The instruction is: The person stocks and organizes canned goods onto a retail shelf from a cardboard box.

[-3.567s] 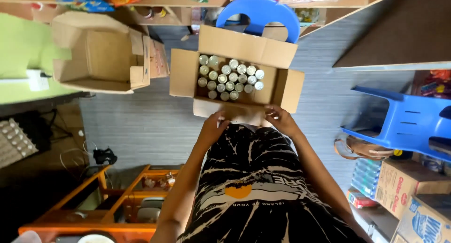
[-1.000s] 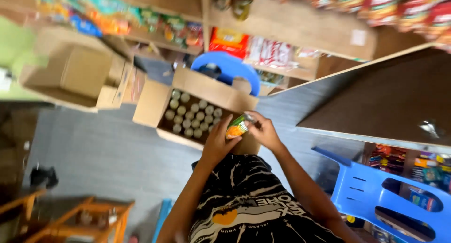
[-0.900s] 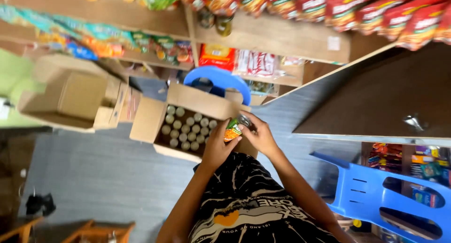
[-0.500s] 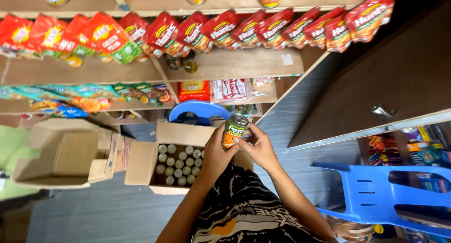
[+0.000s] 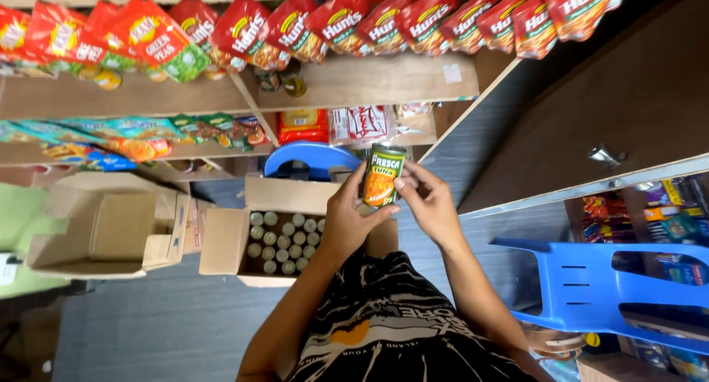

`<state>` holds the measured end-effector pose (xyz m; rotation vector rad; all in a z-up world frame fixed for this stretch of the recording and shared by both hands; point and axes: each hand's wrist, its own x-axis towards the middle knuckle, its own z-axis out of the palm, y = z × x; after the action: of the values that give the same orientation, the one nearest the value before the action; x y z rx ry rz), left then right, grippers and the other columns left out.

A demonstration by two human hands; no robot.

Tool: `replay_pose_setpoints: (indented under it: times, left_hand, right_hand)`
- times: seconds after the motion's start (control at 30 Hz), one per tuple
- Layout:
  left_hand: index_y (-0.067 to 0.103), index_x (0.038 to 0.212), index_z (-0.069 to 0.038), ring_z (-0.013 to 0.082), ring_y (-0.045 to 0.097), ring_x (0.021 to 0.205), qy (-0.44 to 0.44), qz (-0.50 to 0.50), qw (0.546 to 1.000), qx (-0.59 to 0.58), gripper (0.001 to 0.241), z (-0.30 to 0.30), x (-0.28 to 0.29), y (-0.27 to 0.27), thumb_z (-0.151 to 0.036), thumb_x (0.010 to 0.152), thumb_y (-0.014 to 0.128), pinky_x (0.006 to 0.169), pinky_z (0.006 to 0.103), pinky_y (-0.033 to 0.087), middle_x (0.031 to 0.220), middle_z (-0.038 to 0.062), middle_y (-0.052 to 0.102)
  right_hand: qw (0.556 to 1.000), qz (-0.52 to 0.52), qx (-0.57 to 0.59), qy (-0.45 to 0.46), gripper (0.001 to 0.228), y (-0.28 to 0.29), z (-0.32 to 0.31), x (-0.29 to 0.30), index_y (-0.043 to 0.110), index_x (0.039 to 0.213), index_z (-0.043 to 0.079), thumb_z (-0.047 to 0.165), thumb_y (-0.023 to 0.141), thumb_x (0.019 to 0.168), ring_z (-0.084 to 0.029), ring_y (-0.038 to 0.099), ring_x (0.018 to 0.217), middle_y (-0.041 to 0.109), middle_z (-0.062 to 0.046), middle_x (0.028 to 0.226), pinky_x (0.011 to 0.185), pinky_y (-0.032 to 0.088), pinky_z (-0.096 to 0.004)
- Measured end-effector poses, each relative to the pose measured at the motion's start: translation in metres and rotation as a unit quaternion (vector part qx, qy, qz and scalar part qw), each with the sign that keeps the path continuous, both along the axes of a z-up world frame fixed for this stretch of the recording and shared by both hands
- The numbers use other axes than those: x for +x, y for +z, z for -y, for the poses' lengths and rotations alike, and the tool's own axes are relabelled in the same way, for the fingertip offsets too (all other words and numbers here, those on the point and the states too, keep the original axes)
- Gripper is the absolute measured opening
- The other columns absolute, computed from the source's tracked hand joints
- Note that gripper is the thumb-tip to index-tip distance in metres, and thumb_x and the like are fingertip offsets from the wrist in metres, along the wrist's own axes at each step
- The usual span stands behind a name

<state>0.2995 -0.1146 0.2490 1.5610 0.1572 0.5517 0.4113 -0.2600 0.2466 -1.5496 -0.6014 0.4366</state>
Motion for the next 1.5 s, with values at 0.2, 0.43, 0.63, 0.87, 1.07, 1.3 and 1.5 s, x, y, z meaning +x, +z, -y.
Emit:
replay_pose_setpoints:
  times: [0.2,0.43,0.63,0.87,1.07,1.3,1.5]
  left_hand:
    - [0.035,0.157,0.005,0.0203,0.067,0.121,-0.024,0.011,0.999,-0.038,0.095,-0.003,-0.002,0.010,-0.010,0.080,0.089,0.103,0.0368,0.061,0.139,0.019,0.064]
    - [0.043,0.151,0.002,0.0264,0.068,0.121,0.047,0.010,0.993,0.106,0.095,-0.008,-0.002,0.016,-0.018,0.073,0.094,0.100,0.0386,0.059,0.138,0.021,0.063]
    - [0.048,0.149,-0.004,0.0326,0.066,0.125,0.074,0.030,0.974,0.212,0.092,-0.005,0.003,0.021,-0.023,0.073,0.095,0.103,0.0410,0.055,0.140,0.019,0.062]
    - [0.043,0.153,-0.004,0.0296,0.063,0.129,0.088,0.064,0.974,0.201,0.090,-0.019,0.003,0.041,-0.016,0.077,0.091,0.102,0.0400,0.057,0.155,0.019,0.050]
    - [0.046,0.149,-0.004,0.0263,0.066,0.123,0.086,0.023,0.984,0.155,0.078,-0.018,-0.003,0.035,-0.010,0.082,0.086,0.096,0.0386,0.060,0.147,0.014,0.055]
    - [0.052,0.144,-0.005,0.0252,0.068,0.118,0.106,0.015,0.981,0.163,0.068,-0.012,-0.013,0.027,-0.009,0.083,0.083,0.094,0.0374,0.059,0.146,0.014,0.056]
    - [0.053,0.143,-0.004,0.0236,0.068,0.118,0.102,-0.025,0.987,0.120,0.062,-0.009,-0.018,0.021,-0.008,0.087,0.079,0.094,0.0367,0.059,0.139,0.012,0.060]
  right_hand:
    - [0.998,-0.050,0.037,0.021,0.046,0.018,-0.004,-0.001,0.053,0.144,-0.008,0.010,0.061,0.103,-0.012,0.065,0.108,0.069,-0.011,0.129,0.088,0.057,-0.029]
    - [0.999,0.013,0.040,0.012,0.063,0.037,-0.008,0.001,0.045,0.153,0.000,0.006,0.071,0.096,-0.015,0.064,0.107,0.062,-0.013,0.133,0.088,0.057,-0.030]
    - [0.989,0.124,-0.080,0.006,0.059,0.088,-0.015,0.011,0.060,0.136,0.001,0.009,0.084,0.083,-0.014,0.067,0.107,0.069,-0.009,0.126,0.085,0.059,-0.030]
    - [0.951,0.299,0.011,-0.083,0.056,0.161,-0.011,0.079,0.061,0.138,0.000,0.007,0.087,0.089,-0.016,0.068,0.119,0.068,-0.010,0.133,0.101,0.059,-0.031]
    - [0.874,0.469,0.074,-0.102,0.044,0.205,-0.045,0.195,0.056,0.132,-0.004,-0.003,0.088,0.101,-0.020,0.072,0.119,0.072,-0.013,0.126,0.104,0.059,-0.031]
    - [0.879,0.467,0.018,-0.090,0.050,0.190,-0.077,0.234,0.058,0.140,-0.002,0.002,0.088,0.100,-0.023,0.074,0.120,0.073,-0.013,0.132,0.097,0.065,-0.032]
    - [0.839,0.527,0.001,-0.137,0.072,0.171,-0.083,0.229,0.053,0.148,0.002,-0.002,0.091,0.087,-0.019,0.062,0.098,0.058,-0.012,0.126,0.090,0.062,-0.031]
